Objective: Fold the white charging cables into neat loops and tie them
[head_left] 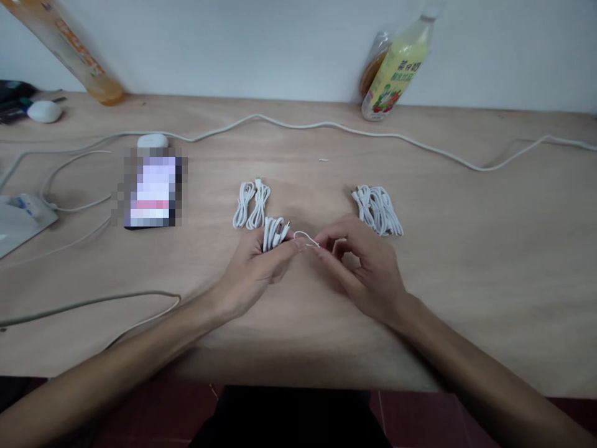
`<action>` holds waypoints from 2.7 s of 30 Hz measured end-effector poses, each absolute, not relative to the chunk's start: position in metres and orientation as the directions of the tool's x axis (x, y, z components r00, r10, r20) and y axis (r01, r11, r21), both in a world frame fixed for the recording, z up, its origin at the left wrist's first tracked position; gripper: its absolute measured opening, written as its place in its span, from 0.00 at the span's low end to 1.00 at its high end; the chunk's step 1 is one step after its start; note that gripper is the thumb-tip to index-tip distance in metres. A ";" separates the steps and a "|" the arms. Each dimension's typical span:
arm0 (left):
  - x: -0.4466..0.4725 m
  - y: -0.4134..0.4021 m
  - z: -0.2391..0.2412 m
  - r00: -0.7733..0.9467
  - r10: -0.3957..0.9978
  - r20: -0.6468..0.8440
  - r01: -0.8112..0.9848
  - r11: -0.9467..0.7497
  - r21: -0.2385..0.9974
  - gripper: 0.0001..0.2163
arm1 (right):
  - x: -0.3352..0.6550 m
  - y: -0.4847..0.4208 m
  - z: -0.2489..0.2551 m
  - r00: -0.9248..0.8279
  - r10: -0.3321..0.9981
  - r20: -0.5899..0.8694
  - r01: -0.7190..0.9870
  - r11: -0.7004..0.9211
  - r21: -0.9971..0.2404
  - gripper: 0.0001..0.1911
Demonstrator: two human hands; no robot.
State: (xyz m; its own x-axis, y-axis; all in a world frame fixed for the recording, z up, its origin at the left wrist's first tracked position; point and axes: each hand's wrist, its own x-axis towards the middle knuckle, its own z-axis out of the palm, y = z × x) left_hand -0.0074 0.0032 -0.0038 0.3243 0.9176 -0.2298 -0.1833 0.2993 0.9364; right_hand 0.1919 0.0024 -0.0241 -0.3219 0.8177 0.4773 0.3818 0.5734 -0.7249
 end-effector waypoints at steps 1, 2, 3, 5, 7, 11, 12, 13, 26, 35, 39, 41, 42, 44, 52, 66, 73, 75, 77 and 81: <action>-0.007 0.003 -0.004 0.336 0.910 -0.242 -0.190 0.317 0.929 0.18 | 0.192 0.003 -0.025 -0.332 0.794 0.509 0.398 0.607 -0.688 0.06; -0.007 0.002 -0.003 0.348 0.901 -0.258 -0.196 0.339 0.920 0.18 | 0.192 0.004 -0.026 -0.339 0.769 0.542 0.408 0.639 -0.652 0.06; -0.006 0.002 -0.003 0.358 0.892 -0.276 -0.201 0.362 0.910 0.19 | 0.192 0.005 -0.027 -0.345 0.741 0.577 0.414 0.671 -0.614 0.06; -0.006 0.002 -0.002 0.380 0.872 -0.308 -0.215 0.407 0.888 0.19 | 0.192 0.005 -0.029 -0.343 0.683 0.644 0.420 0.725 -0.545 0.07; -0.006 0.003 -0.001 0.402 0.855 -0.327 -0.237 0.443 0.865 0.18 | 0.192 0.005 -0.031 -0.332 0.643 0.691 0.427 0.755 -0.498 0.08; -0.006 0.004 0.000 0.424 0.839 -0.340 -0.279 0.479 0.832 0.15 | 0.192 0.002 -0.032 -0.295 0.621 0.726 0.453 0.760 -0.465 0.09; -0.006 0.004 0.000 0.423 0.839 -0.342 -0.283 0.481 0.830 0.14 | 0.192 0.002 -0.033 -0.289 0.617 0.732 0.458 0.760 -0.461 0.09; -0.005 0.004 0.000 0.420 0.840 -0.342 -0.285 0.480 0.829 0.14 | 0.191 0.001 -0.033 -0.281 0.615 0.737 0.461 0.760 -0.458 0.09; -0.006 0.005 -0.001 0.365 0.885 -0.287 -0.187 0.372 0.909 0.21 | 0.191 0.004 -0.028 -0.253 0.784 0.567 0.411 0.618 -0.670 0.05; -0.009 0.005 -0.005 0.343 0.901 -0.264 -0.180 0.339 0.923 0.17 | 0.189 0.004 -0.025 -0.218 0.811 0.544 0.368 0.584 -0.724 0.07; -0.009 0.005 -0.003 0.334 0.905 -0.263 -0.191 0.338 0.921 0.15 | 0.190 0.003 -0.025 -0.228 0.812 0.537 0.390 0.582 -0.714 0.07; -0.009 0.005 -0.001 0.331 0.904 -0.271 -0.174 0.341 0.924 0.14 | 0.190 0.002 -0.025 -0.235 0.812 0.534 0.394 0.582 -0.711 0.07; -0.009 0.004 -0.001 0.332 0.901 -0.277 -0.161 0.344 0.925 0.13 | 0.190 0.002 -0.025 -0.237 0.812 0.534 0.392 0.583 -0.712 0.07; -0.010 0.004 0.000 0.336 0.897 -0.289 -0.138 0.350 0.926 0.13 | 0.189 0.002 -0.025 -0.235 0.816 0.528 0.386 0.577 -0.720 0.07; -0.012 0.003 0.000 0.333 0.904 -0.270 -0.043 0.301 0.953 0.11 | 0.188 -0.001 -0.024 -0.210 0.881 0.423 0.358 0.472 -0.806 0.05; -0.015 0.005 0.002 0.325 0.926 -0.193 0.114 0.164 0.980 0.08 | 0.183 0.003 -0.021 -0.250 0.968 0.008 0.014 0.012 -1.000 0.11; -0.013 0.004 0.002 0.320 0.927 -0.197 0.053 0.190 0.980 0.09 | 0.184 0.003 -0.021 -0.220 0.975 0.025 0.032 0.033 -0.999 0.10; -0.013 0.004 0.002 0.318 0.927 -0.200 0.062 0.190 0.980 0.09 | 0.183 0.002 -0.022 -0.186 0.979 0.086 0.086 0.103 -0.991 0.08; -0.013 0.004 0.001 0.320 0.925 -0.203 0.074 0.189 0.979 0.09 | 0.183 0.000 -0.023 -0.153 0.972 0.178 0.158 0.201 -0.967 0.06; -0.013 0.004 0.000 0.324 0.921 -0.215 0.067 0.204 0.977 0.10 | 0.185 0.000 -0.022 -0.164 0.942 0.291 0.254 0.326 -0.911 0.05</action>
